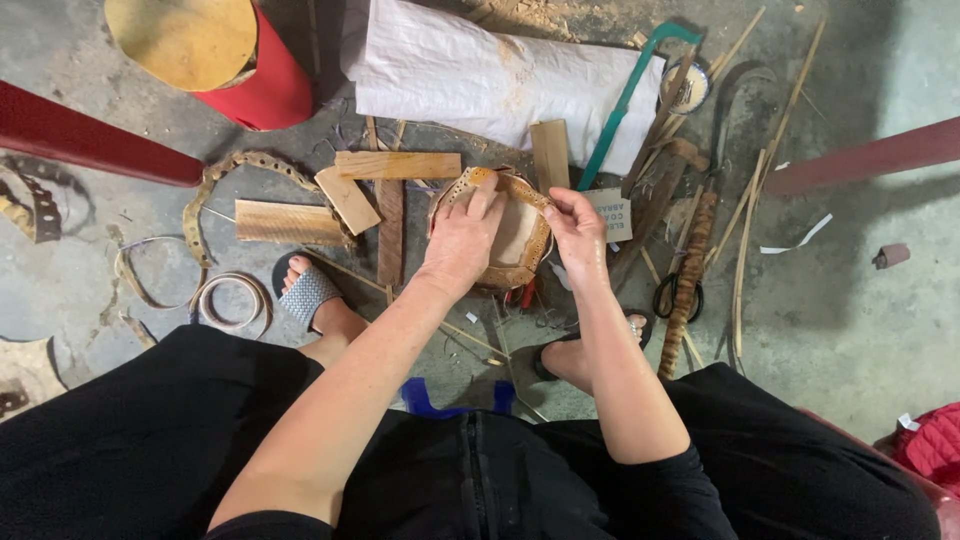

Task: The person constructs a small bamboo basket by gluing a woven strip around a wooden base, securing the edges with a hammer and nails, and applying adhesive tape to the rim.

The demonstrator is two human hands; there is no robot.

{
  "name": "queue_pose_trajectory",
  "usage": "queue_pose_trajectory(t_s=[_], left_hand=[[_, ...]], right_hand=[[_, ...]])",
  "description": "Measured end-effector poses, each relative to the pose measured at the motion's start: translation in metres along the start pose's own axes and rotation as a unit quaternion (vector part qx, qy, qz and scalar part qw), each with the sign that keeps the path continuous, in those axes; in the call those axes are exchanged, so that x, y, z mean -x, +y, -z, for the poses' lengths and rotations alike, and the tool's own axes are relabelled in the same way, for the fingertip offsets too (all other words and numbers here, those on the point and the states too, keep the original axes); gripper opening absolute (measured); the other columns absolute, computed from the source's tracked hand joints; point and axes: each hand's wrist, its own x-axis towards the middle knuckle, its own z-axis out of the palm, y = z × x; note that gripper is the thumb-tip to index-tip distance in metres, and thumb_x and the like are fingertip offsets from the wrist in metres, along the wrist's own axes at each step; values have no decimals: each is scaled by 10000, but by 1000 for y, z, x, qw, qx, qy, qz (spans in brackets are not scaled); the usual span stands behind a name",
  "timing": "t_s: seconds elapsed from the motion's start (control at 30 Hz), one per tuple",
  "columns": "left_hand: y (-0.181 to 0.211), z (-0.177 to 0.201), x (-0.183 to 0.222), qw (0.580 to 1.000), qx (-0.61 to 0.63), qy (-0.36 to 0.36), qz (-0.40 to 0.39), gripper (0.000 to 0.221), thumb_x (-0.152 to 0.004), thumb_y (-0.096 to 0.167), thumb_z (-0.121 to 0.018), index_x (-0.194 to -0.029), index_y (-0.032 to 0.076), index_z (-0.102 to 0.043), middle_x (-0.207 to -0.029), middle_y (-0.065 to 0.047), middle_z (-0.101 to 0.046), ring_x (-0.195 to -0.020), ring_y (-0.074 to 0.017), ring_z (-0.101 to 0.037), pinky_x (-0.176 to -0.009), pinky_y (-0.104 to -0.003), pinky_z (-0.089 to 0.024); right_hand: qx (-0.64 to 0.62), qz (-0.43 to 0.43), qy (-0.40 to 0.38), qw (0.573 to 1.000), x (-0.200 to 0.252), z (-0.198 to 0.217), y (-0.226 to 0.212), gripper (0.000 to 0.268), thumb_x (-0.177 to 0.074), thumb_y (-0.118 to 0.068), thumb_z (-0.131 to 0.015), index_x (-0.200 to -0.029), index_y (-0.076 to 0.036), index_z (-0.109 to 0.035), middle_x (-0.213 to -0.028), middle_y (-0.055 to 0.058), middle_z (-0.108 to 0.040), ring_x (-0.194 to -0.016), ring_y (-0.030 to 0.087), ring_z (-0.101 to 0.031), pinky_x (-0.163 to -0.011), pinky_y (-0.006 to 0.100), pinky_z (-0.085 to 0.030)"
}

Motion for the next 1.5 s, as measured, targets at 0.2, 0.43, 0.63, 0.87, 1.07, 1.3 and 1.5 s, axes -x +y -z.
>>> queue_pose_trajectory(t_s=[0.2, 0.43, 0.63, 0.87, 1.07, 1.3, 1.5], left_hand=[[-11, 14, -3, 1000, 4, 20, 19, 459, -929, 109, -570, -1376, 206, -606, -1447, -101, -490, -921, -235, -731, -884, -408, -563], [-19, -3, 1, 997, -33, 74, 13, 570, -834, 199, -671, -1387, 325, -607, -1431, -38, -548, -879, -219, -720, -891, -400, -558], [-10, 11, -3, 997, -45, 58, 31, 575, -798, 147, -668, -1345, 324, -654, -1420, -59, -575, -807, -240, -712, -809, -404, -545], [-15, 14, 2, 999, -31, 41, 18, 632, -813, 155, -649, -1423, 305, -583, -1464, -67, -554, -862, -243, -722, -845, -398, -546], [-13, 19, 3, 999, -25, 24, 15, 558, -854, 205, -668, -1395, 309, -578, -1505, -40, -480, -913, -207, -697, -877, -377, -543], [-15, 18, -2, 998, -37, 39, 24, 554, -928, 171, -553, -1452, 326, -462, -1495, -1, -475, -888, -169, -710, -876, -365, -566], [-12, 0, 1, 998, -41, 50, -6, 601, -907, 191, -591, -1482, 346, -504, -1524, -7, -494, -953, -215, -722, -929, -435, -546]], right_hand=[[5, 12, -2, 1000, 0, -1, -3, 324, -927, -73, -747, -1239, -158, -726, -1028, 11, -687, -864, 58, -669, -821, 243, -598], [35, 36, -1, 999, 2, -4, -6, 347, -919, -29, -746, -1248, -136, -718, -1039, 63, -699, -926, 122, -677, -844, 289, -596], [83, 59, 14, 995, 2, -13, -8, 342, -917, 4, -720, -1224, -146, -722, -1060, 87, -719, -972, 193, -697, -850, 313, -593], [56, 36, 6, 998, 4, -5, -5, 348, -924, -69, -734, -1260, -159, -714, -1073, 83, -709, -879, 109, -638, -842, 275, -587], [63, 28, 1, 998, 5, -1, -5, 372, -928, -92, -744, -1291, -162, -701, -1056, 70, -679, -851, 95, -620, -815, 286, -593], [84, 100, -10, 991, 9, 10, -20, 301, -1002, -72, -625, -1278, -151, -715, -1090, 116, -678, -972, 185, -655, -886, 363, -566], [226, 256, 25, 939, 14, 9, -26, 252, -972, -57, -694, -1192, -160, -761, -1072, 37, -643, -1036, 182, -613, -923, 345, -496]])
